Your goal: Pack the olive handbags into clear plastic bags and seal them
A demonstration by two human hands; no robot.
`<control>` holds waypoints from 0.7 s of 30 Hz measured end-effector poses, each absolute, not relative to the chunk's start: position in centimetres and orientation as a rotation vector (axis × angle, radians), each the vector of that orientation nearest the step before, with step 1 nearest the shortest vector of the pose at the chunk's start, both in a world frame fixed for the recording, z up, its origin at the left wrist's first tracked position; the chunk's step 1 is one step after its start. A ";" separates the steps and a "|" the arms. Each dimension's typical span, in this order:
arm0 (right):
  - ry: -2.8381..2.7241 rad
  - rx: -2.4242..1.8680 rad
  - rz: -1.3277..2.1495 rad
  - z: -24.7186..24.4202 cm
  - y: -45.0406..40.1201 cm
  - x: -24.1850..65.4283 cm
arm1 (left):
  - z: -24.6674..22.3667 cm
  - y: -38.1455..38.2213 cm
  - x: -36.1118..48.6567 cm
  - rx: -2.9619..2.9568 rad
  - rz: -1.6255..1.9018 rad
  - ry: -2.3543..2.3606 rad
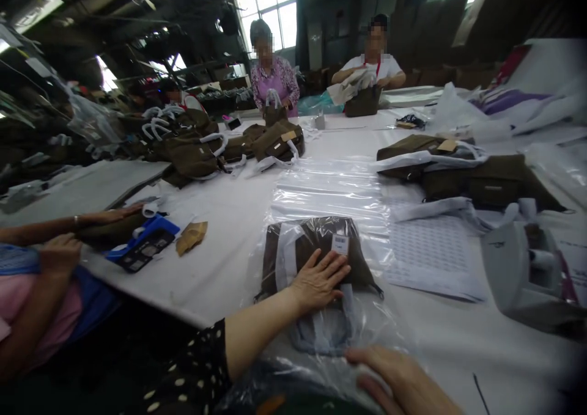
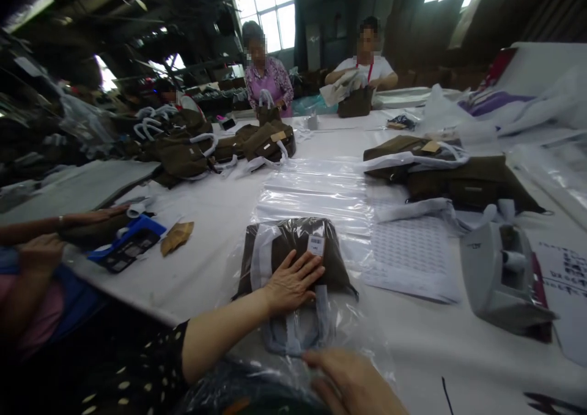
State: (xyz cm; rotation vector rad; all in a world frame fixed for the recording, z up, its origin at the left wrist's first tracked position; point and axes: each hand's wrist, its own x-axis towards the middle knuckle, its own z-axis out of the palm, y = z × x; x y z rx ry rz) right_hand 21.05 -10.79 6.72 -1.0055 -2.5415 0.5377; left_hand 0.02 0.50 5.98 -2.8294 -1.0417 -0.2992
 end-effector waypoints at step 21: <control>-2.481 -0.777 -0.083 -3.3 -6.9 18.3 | 10.3 6.8 -6.7 -1.842 -1.395 -2.314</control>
